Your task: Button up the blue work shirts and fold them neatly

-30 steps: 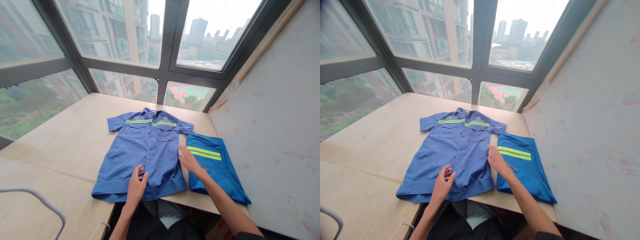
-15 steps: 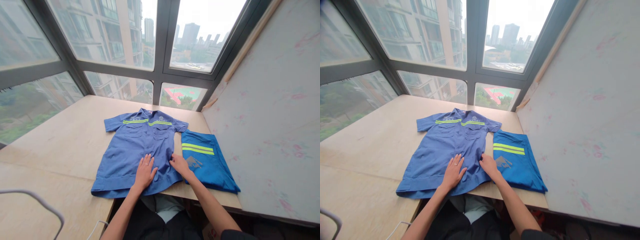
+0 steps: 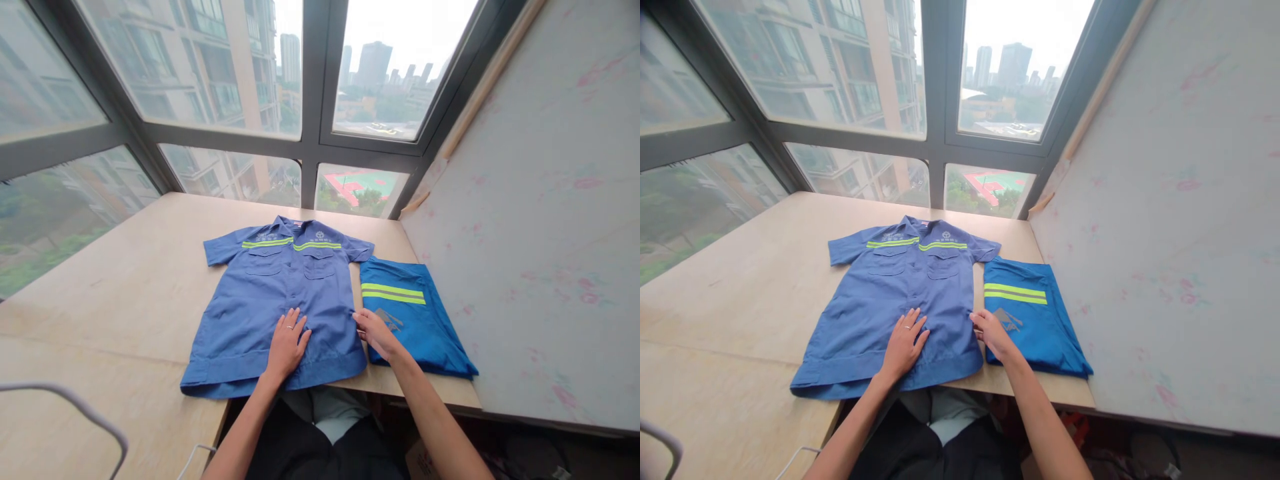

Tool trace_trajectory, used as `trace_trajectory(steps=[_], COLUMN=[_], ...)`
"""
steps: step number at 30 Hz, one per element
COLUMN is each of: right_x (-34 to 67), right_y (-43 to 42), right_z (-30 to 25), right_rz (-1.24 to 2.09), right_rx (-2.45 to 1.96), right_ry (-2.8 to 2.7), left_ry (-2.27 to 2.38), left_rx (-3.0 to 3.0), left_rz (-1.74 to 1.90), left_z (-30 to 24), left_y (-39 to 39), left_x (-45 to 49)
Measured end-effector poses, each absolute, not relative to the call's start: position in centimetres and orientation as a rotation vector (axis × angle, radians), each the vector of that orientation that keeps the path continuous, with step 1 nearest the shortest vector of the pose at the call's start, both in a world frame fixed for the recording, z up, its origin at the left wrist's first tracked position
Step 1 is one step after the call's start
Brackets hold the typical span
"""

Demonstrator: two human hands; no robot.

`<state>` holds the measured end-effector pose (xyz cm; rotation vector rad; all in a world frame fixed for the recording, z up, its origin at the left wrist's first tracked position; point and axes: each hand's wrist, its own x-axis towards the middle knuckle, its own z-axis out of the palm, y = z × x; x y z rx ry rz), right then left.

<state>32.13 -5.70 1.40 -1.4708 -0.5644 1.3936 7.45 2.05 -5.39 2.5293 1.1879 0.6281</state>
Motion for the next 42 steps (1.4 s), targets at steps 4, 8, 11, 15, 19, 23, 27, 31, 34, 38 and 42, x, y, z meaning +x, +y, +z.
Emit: trace_trajectory(steps=[4,8,11,15,19,23,27,31,34,38,42], right_x=[32.0,33.1,33.9,34.7,35.2,34.9,35.1,34.2,31.3,25.9,22.3], right_y=[-5.3,-5.5,-5.7,-6.0,-6.4,-7.1,-8.3,-9.0,-8.7,-7.1,-4.9], right_z=[1.1,2.2,3.1,4.0,4.2,3.6,3.9,5.3,5.7,4.3,2.0], right_rz=[1.455,1.519,1.571,1.663,1.481,1.286,1.196,0.958,0.849,0.831,0.751], right_rx=[-1.604,-1.593,-1.678,-1.700,-1.788,-2.010,-2.153,-2.003,-1.838,-1.610,-1.429], right_ry=[-0.636,-1.006,-1.145,-1.226,-1.216,-1.116,-1.013,-1.102,-1.307,-1.717,-2.111], left_ry=[1.191,1.198,1.208,1.209,1.199,1.187,1.159,1.122,1.130,1.248,1.284], left_rx=[2.545,2.582,2.594,2.584,2.567,2.549,2.511,2.372,2.152,1.921,1.878], left_rz=[0.628,0.624,0.619,0.632,0.633,0.666,0.684,0.785,0.980,1.192,1.183], left_z=[-5.4,-5.5,-5.7,-5.6,-5.4,-5.4,-5.5,-5.6,-5.7,-4.8,-3.1], left_y=[2.0,2.0,2.0,2.0,1.9,1.9,1.9,2.0,2.1,1.9,0.7], left_x=[7.5,7.5,7.5,7.5,7.5,7.5,7.5,7.2,7.0,6.0,3.8])
